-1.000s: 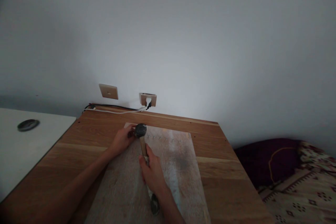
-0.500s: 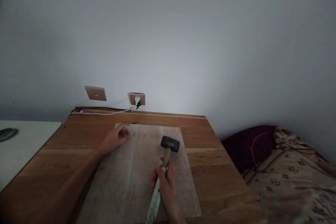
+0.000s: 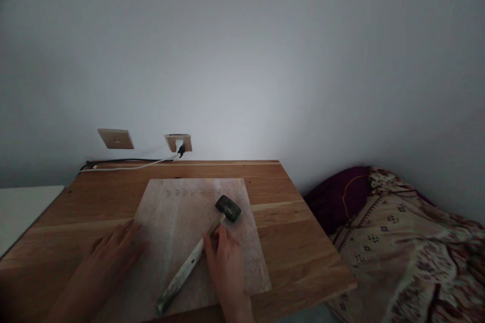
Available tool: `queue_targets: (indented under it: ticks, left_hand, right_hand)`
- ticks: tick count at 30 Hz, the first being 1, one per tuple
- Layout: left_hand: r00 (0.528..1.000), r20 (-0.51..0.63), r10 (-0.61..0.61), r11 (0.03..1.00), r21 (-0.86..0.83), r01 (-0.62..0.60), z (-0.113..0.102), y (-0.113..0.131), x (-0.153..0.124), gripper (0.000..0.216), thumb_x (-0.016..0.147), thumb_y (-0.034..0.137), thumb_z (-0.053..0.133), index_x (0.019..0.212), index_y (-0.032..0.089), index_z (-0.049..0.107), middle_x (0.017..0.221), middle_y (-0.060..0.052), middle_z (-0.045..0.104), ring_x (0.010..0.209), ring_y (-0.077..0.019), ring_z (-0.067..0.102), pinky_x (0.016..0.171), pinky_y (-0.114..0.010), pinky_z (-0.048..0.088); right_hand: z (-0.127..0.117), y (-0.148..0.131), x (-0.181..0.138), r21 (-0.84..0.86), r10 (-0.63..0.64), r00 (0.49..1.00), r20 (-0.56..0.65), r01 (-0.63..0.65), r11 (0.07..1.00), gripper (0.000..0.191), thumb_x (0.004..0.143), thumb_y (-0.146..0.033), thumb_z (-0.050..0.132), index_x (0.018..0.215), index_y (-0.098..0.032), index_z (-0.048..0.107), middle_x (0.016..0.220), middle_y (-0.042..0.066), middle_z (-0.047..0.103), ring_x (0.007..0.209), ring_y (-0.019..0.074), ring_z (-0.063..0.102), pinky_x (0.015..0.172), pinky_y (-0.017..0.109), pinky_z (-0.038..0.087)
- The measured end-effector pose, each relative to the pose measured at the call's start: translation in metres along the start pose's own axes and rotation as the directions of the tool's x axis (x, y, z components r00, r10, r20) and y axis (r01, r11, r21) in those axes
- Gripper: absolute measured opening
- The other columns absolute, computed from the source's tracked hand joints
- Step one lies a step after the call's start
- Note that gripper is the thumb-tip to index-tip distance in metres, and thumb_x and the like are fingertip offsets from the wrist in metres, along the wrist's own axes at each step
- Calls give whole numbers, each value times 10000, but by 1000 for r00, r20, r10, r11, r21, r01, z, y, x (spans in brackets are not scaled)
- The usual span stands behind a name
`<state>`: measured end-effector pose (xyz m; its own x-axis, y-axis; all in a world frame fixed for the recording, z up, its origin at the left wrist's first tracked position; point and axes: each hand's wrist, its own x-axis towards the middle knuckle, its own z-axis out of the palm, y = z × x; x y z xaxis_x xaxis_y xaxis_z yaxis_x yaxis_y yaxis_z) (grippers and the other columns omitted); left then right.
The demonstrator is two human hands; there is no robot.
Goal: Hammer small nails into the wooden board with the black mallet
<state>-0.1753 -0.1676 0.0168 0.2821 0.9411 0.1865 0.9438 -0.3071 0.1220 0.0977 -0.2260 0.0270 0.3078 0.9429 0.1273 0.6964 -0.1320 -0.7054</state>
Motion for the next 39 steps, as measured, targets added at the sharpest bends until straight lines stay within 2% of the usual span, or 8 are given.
queue_targets:
  ticks: [5,8,16,22,25,28,34,39]
  left_hand:
    - [997,-18,77,994,-73,-78,10,1,-21,369,975,352,448,1230,230,686,1390,-153,638,1139,-348,688,976,-537,560]
    - [990,-46,130,987,-87,-134,12,14,-17,331,974,369,497,1219,255,687,1334,-125,665,1118,-325,697,959,-501,582]
    - [903,-76,423,866,-258,-428,37,108,15,355,977,410,588,1278,229,640,1411,-133,593,1259,-326,613,1035,-484,553]
    - [825,27,564,771,-376,-514,21,148,37,395,976,381,610,1339,227,595,1486,-123,548,1346,-336,544,1115,-538,478]
    - [757,30,653,705,-389,-593,17,155,35,447,982,381,605,1405,249,544,1491,-88,568,1419,-321,476,1165,-543,427]
    - [699,9,715,654,-366,-663,26,162,28,512,971,374,622,1454,255,498,1454,-66,611,1452,-307,440,1202,-562,375]
    - [749,-83,657,717,-238,-655,39,150,22,453,980,372,598,1416,261,543,1333,-54,696,1429,-296,464,1238,-603,271]
    - [797,-233,557,801,-103,-590,31,101,15,311,981,381,570,1260,280,663,1188,-35,758,1292,-264,586,1254,-550,238]
  right_hand:
    - [-19,36,-22,-212,-240,966,-95,216,953,298,1045,-412,485,1217,-258,675,1197,119,729,1223,331,620,972,472,502]
    - [-33,70,-26,-390,-316,943,-102,254,885,343,1056,-369,462,1337,-264,627,1299,112,702,1276,325,601,1021,505,486]
    - [-90,161,0,-509,-262,942,-210,123,852,475,1083,-466,304,1323,-177,594,1324,193,664,1264,340,612,1026,540,498]
    - [-146,214,11,-541,-198,956,-215,52,839,538,1053,-503,339,1486,-195,423,1450,189,582,1388,362,504,1096,578,450]
    - [-166,237,8,-618,-169,933,-319,-70,783,539,1032,-483,359,1499,-223,426,1463,196,560,1369,389,511,1034,593,494]
    - [-174,253,5,-673,-152,937,-314,-107,732,475,1012,-402,374,1439,-248,514,1374,186,625,1282,388,583,962,581,537]
    - [-161,251,-4,-757,-238,948,-211,-4,653,406,997,-255,402,1338,-270,622,1371,166,633,1317,385,557,921,567,560]
    - [-131,219,-19,-739,-368,924,-108,173,652,481,1034,-164,246,1312,-255,628,1346,174,664,1274,371,607,887,560,576]
